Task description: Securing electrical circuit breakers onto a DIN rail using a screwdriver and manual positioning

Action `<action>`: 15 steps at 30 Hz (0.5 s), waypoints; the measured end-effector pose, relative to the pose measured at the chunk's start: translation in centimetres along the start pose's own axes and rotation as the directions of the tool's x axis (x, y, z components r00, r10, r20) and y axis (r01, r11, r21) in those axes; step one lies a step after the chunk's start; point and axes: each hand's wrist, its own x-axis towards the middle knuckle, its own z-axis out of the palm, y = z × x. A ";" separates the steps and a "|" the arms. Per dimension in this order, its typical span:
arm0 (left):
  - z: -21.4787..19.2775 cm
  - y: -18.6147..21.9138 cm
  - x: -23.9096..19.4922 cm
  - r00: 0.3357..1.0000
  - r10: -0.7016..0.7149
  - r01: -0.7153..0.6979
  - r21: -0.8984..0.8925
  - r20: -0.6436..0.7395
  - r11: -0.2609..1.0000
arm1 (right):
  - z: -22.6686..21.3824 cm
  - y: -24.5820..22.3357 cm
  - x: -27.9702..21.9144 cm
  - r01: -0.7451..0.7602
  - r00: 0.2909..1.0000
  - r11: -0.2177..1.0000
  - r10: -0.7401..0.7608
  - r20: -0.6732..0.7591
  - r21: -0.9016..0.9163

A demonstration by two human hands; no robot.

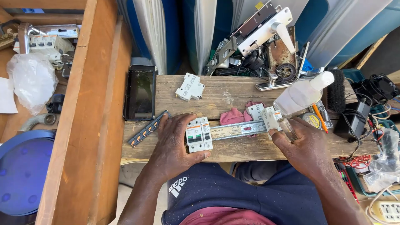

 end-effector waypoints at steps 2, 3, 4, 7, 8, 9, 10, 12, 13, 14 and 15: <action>0.1 -0.1 0.1 0.999 0.042 -0.042 0.004 -0.022 0.999 | 0.7 0.6 0.1 0.060 0.998 0.995 -0.059 0.016 -0.078; 0.2 -0.1 0.1 0.999 0.044 -0.044 -0.001 -0.023 0.999 | 1.2 0.1 0.0 0.058 0.998 0.995 -0.057 0.015 -0.084; 0.3 -0.1 0.1 0.998 0.053 -0.053 0.011 -0.026 0.999 | 1.6 -0.5 -0.1 0.117 0.993 0.992 -0.117 0.007 -0.054; 0.2 0.0 0.0 0.998 0.060 -0.058 0.038 -0.036 0.998 | 3.1 -2.7 -0.5 0.208 0.978 0.978 -0.208 -0.018 -0.010; 0.2 0.0 0.0 0.997 0.060 -0.058 0.045 -0.039 0.997 | 3.5 -3.5 -0.7 0.233 0.972 0.972 -0.233 -0.034 -0.003; 0.1 0.1 -0.1 0.997 0.058 -0.056 0.046 -0.041 0.997 | 4.0 -4.3 -0.9 0.236 0.971 0.972 -0.236 -0.033 -0.002; 0.0 0.1 -0.1 0.998 0.060 -0.058 0.044 -0.035 0.997 | 4.4 -5.1 -1.1 0.219 0.976 0.976 -0.219 -0.006 0.009; 0.0 0.0 0.0 0.998 0.063 -0.062 0.038 -0.032 0.997 | 5.3 -6.3 -1.2 0.203 0.979 0.979 -0.203 0.021 0.016; 0.1 -0.1 -0.1 0.997 0.074 -0.073 0.041 -0.033 0.997 | 5.8 -6.7 -1.3 0.203 0.978 0.979 -0.204 0.043 0.022; 0.2 -0.3 -0.1 0.996 0.085 -0.083 0.045 -0.034 0.996 | 6.3 -7.2 -1.4 0.203 0.977 0.979 -0.205 0.065 0.028; 0.0 -0.1 -0.1 0.996 0.083 -0.082 0.043 -0.037 0.996 | 6.5 -7.5 -1.3 0.206 0.976 0.978 -0.207 0.066 0.026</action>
